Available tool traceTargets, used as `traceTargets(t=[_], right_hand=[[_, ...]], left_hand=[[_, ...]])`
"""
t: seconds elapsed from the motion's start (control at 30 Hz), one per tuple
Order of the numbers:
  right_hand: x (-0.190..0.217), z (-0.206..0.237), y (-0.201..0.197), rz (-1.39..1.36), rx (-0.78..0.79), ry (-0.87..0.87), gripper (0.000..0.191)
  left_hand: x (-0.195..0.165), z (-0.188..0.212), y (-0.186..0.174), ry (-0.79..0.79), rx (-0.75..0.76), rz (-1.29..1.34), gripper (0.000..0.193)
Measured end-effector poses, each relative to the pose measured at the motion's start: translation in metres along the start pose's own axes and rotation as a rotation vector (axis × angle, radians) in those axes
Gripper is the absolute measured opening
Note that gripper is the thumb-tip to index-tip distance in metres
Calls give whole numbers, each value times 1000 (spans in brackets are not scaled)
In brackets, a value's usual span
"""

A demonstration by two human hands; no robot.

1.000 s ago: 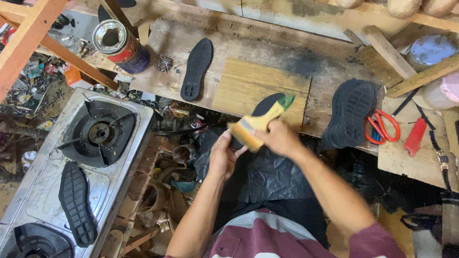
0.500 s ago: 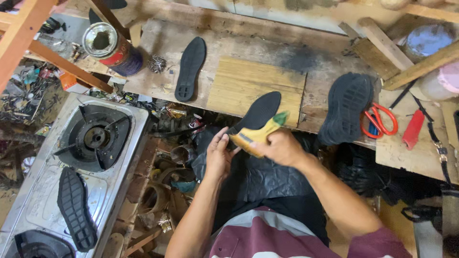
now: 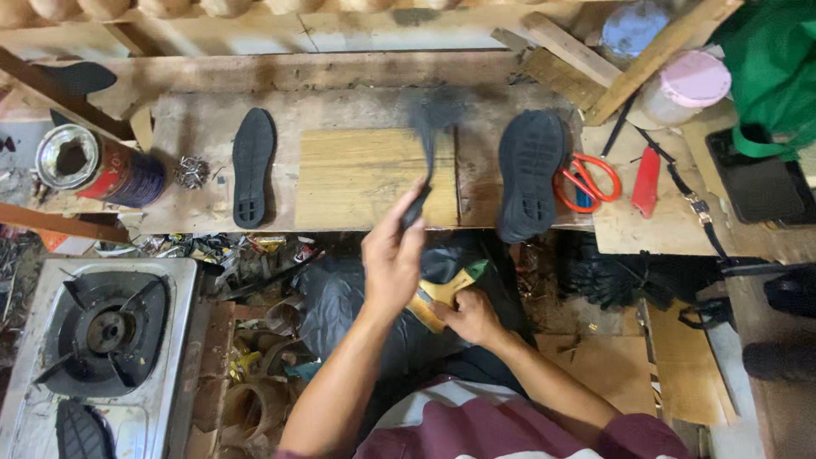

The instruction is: The person repeatedly brushes black shoe insoles with a hand brush on a wooden workbench. They handle several insoles one at a time, turning them over and brushing both sides, then stacking them on the bench.

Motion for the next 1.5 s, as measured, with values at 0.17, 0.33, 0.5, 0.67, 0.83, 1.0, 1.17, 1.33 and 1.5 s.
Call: traceTargets(t=[0.17,0.33,0.5,0.67,0.83,1.0,1.17,1.33,1.5], right_hand=[[0,4,-6,-30,13,-74,44],[4,7,-20,-41,-62,-321,32],[-5,2,-21,-146,110,-138,37],[-7,-5,-13,31,-90,-253,40],[-3,-16,0,80,-15,-124,47],[14,-25,13,118,-17,-173,47],[28,-32,24,115,-48,-231,41],[23,-36,33,165,-25,-132,47],[21,-37,32,88,78,-10,45]], left_hand=[[-13,-52,91,372,249,-369,48],[1,-68,141,295,587,-535,39],[10,-69,123,289,598,-424,30],[32,-51,36,94,367,-358,33],[75,-39,-122,-68,-78,-894,60],[106,-16,-229,-381,-213,-1173,63],[114,-12,-254,-358,-242,-1106,57],[106,5,-237,-195,-431,-575,49],[107,53,-165,-110,-272,-274,48]])
Point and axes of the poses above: each hand's wrist, its own z-axis away from the middle knuckle, its own y-axis out of the palm, x = y × z, the point moved 2 cm from there along -z, towards the middle knuckle, and after that the axes turned 11 degrees about x, right-handed, at the moved point
